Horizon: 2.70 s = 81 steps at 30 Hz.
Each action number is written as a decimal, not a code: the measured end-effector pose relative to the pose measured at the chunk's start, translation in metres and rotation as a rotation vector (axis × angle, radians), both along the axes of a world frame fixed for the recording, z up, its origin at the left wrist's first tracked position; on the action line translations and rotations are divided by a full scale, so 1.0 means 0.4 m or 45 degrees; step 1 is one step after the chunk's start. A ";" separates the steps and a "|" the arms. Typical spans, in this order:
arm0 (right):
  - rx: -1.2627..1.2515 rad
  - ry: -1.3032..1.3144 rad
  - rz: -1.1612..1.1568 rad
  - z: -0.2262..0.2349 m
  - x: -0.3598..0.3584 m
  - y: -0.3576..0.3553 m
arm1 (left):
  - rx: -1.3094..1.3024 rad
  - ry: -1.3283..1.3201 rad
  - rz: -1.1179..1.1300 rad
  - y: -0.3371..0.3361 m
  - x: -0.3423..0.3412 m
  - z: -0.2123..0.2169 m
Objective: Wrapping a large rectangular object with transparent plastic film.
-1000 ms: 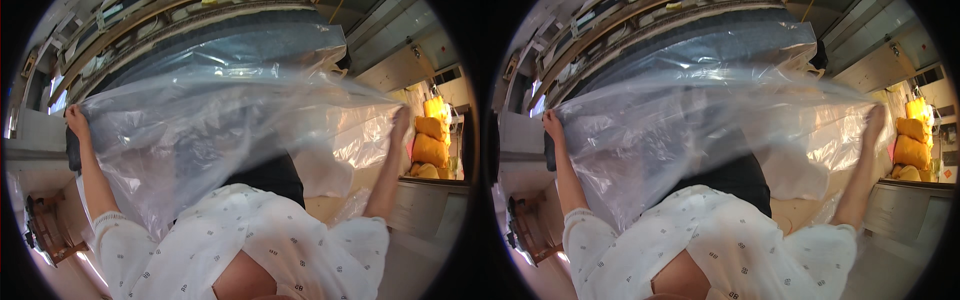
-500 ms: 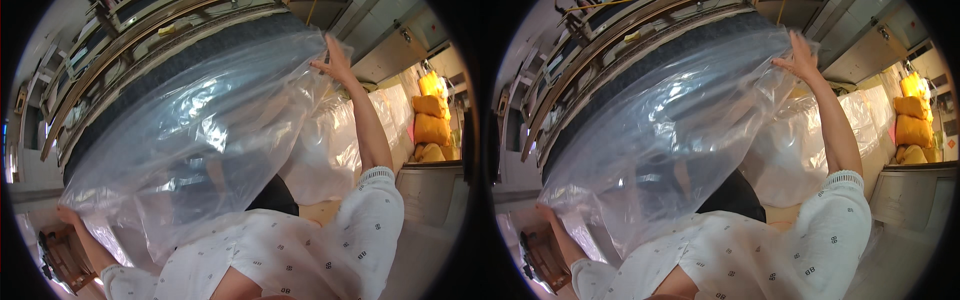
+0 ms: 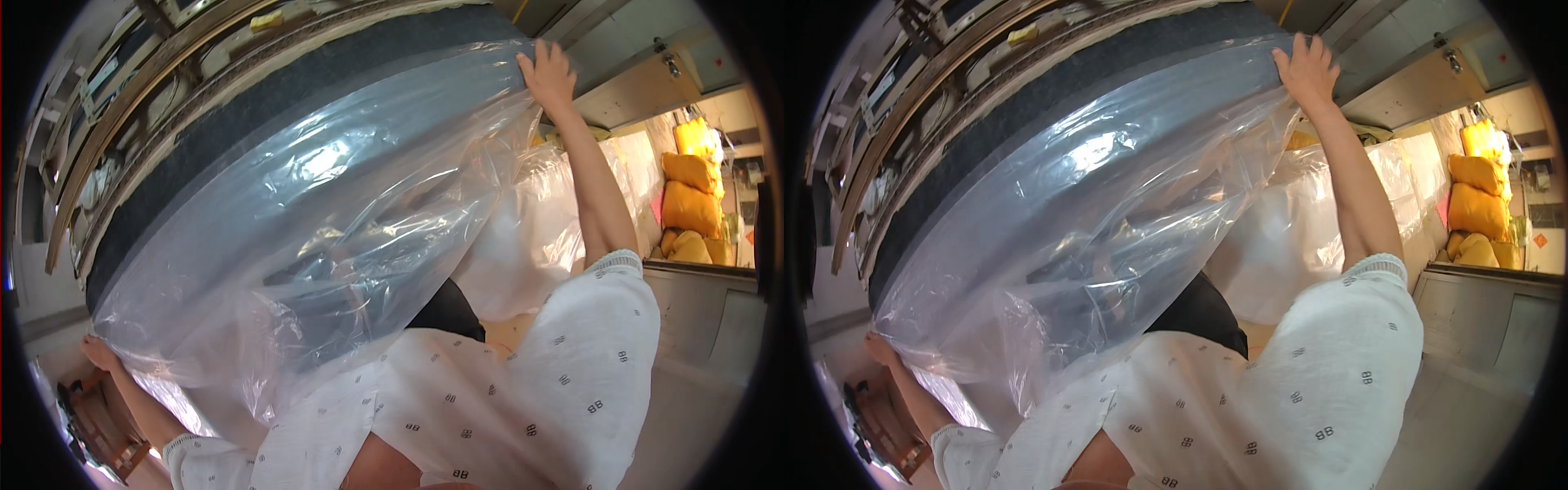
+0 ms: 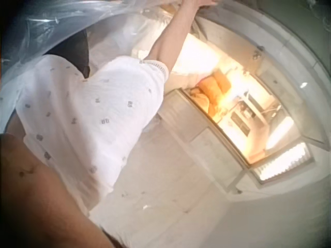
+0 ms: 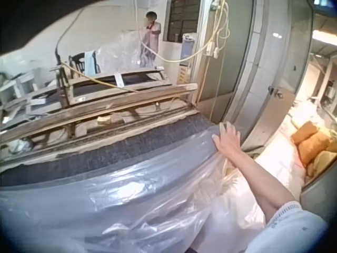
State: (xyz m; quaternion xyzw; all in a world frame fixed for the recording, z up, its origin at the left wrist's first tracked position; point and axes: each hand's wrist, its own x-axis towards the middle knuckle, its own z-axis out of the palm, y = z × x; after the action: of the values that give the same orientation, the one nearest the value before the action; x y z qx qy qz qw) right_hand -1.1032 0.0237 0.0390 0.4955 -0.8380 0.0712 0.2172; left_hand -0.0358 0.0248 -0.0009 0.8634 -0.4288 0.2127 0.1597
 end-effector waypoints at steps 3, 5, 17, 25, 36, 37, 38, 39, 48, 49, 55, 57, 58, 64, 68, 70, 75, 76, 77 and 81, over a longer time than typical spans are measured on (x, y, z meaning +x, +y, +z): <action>-0.273 -0.265 0.935 0.090 0.187 0.020 | -0.037 0.032 0.125 0.053 0.017 0.034; -0.073 -0.780 1.189 0.065 0.343 0.062 | -0.373 -0.068 -0.036 0.090 0.016 0.044; -0.210 -0.510 1.134 0.015 0.395 0.024 | -0.737 1.165 -0.181 0.374 0.095 0.245; 0.260 -0.975 1.297 0.043 0.292 -0.109 | -0.607 1.158 -0.298 0.506 0.014 0.215; -0.664 -0.445 0.756 0.214 0.100 -0.366 | -0.521 0.423 -0.329 0.008 -0.385 0.241; -0.459 -0.494 0.710 0.083 0.042 -0.436 | -0.375 0.087 -0.387 -0.021 -0.222 0.155; -0.445 -0.453 0.552 0.004 -0.124 -0.399 | -0.544 0.449 -0.444 -0.148 -0.411 0.067; -0.649 -0.624 0.652 -0.061 -0.221 -0.387 | -0.692 0.595 -0.554 -0.212 -0.452 0.031; -0.598 -1.059 0.819 -0.090 -0.045 -0.509 | -0.888 1.134 -0.454 -0.238 -0.428 0.071; -0.572 -0.980 0.783 -0.090 -0.059 -0.518 | -0.856 1.015 -0.417 -0.251 -0.441 0.074; -0.544 -0.943 0.761 -0.082 -0.070 -0.532 | -0.816 0.833 -0.301 -0.274 -0.444 0.078; -0.494 -0.860 0.790 -0.070 -0.038 -0.536 | -0.866 0.795 -0.259 -0.278 -0.428 0.074; -0.606 -0.704 0.653 -0.075 -0.010 -0.531 | -0.867 0.736 -0.199 -0.276 -0.420 0.072; -0.718 -0.462 0.388 -0.060 -0.057 -0.522 | -1.059 0.988 -0.281 -0.286 -0.359 0.046; -0.678 -0.869 0.429 -0.021 0.001 -0.511 | -1.444 1.247 -0.265 -0.265 -0.364 0.062; -0.655 -0.817 0.438 -0.020 -0.004 -0.507 | -1.384 1.165 -0.175 -0.263 -0.347 0.060; -0.763 -0.982 0.645 -0.010 0.043 -0.501 | -1.304 0.868 0.066 -0.250 -0.306 0.051; -0.769 -0.975 0.641 -0.017 0.043 -0.507 | -1.306 0.875 0.059 -0.247 -0.315 0.058; -0.749 -0.854 0.572 -0.023 0.026 -0.507 | -0.989 0.794 0.060 -0.245 -0.332 0.065; -0.684 -0.539 0.431 0.006 -0.021 -0.472 | -0.358 0.798 -0.495 -0.221 -0.425 0.079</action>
State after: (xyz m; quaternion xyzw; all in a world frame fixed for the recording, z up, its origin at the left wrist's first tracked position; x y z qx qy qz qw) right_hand -1.1118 -0.1651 0.0414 0.5265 -0.7222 0.4240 0.1465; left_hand -0.2056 -0.0634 0.0306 0.7588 -0.4814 -0.0389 0.4370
